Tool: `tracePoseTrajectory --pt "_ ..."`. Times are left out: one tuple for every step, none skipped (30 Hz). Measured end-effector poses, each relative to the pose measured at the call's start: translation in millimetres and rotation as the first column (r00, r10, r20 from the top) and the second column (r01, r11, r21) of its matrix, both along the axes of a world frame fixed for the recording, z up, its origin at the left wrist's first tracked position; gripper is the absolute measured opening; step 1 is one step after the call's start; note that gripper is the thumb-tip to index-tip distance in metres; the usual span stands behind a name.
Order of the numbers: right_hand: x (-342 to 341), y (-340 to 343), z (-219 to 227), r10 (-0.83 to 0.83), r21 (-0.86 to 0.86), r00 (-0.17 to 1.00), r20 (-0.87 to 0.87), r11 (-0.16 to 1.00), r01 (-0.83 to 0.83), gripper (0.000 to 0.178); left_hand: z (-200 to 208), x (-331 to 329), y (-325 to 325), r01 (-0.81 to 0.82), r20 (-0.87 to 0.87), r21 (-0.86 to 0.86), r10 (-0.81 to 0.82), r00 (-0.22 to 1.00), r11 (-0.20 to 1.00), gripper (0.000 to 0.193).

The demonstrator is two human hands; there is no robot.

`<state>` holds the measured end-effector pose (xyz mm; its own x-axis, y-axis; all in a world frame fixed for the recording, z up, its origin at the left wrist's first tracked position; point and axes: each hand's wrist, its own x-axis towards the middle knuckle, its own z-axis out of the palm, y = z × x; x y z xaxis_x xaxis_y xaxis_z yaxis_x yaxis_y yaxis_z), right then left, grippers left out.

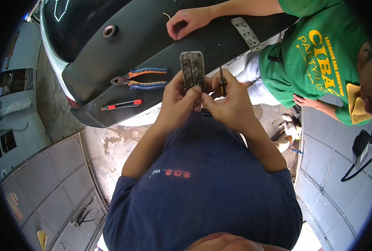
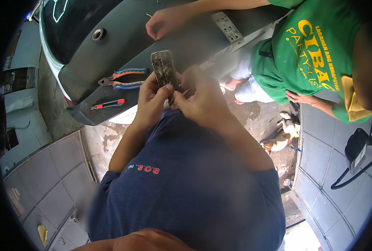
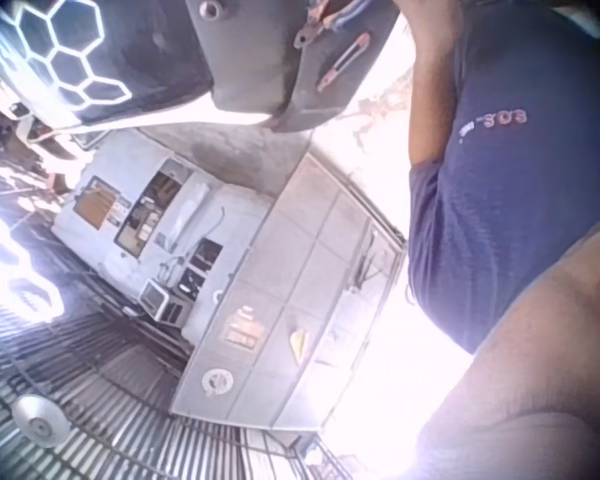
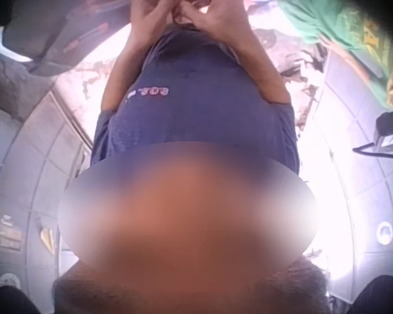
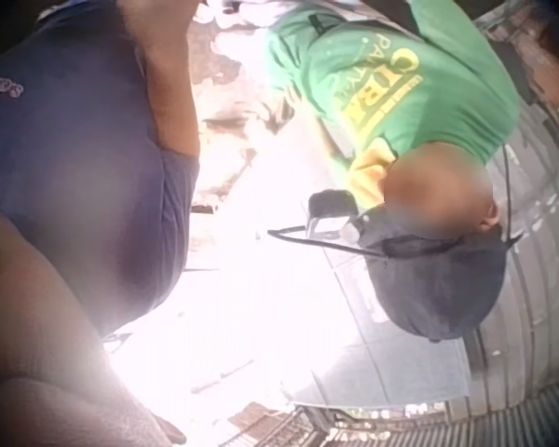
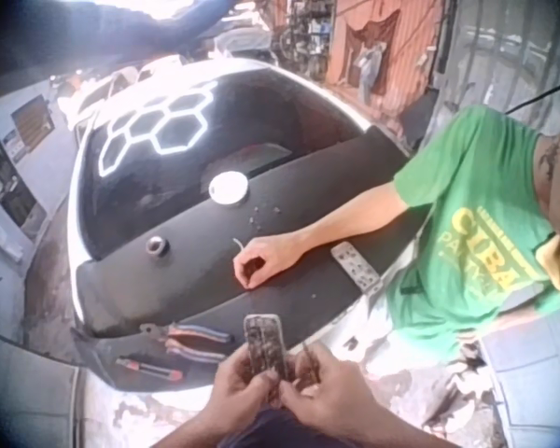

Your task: The person strips and twists wires together by hand, then uses pliers to crimp a connector while another person holds a light housing on a car trunk.

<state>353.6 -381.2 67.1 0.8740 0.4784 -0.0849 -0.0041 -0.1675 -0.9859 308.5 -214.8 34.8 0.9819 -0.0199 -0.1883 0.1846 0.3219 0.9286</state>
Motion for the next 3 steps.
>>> tracePoseTrajectory --pt "-0.3 -1.1 1.6 0.005 0.002 1.0 0.001 1.0 -0.005 0.024 0.6 -0.5 -2.7 -0.031 0.003 -0.059 0.032 0.999 0.998 0.024" --pt "-0.4 -2.6 2.7 0.022 -0.135 0.991 0.129 0.991 -0.004 0.027 1.1 -0.8 -6.4 -0.063 0.005 -0.118 0.064 0.998 0.991 0.023" --pt "-0.7 -5.2 3.5 0.056 -0.267 0.966 0.252 0.963 0.014 0.031 1.4 -2.0 -5.5 -0.068 0.006 -0.117 0.07 0.998 0.991 0.023"
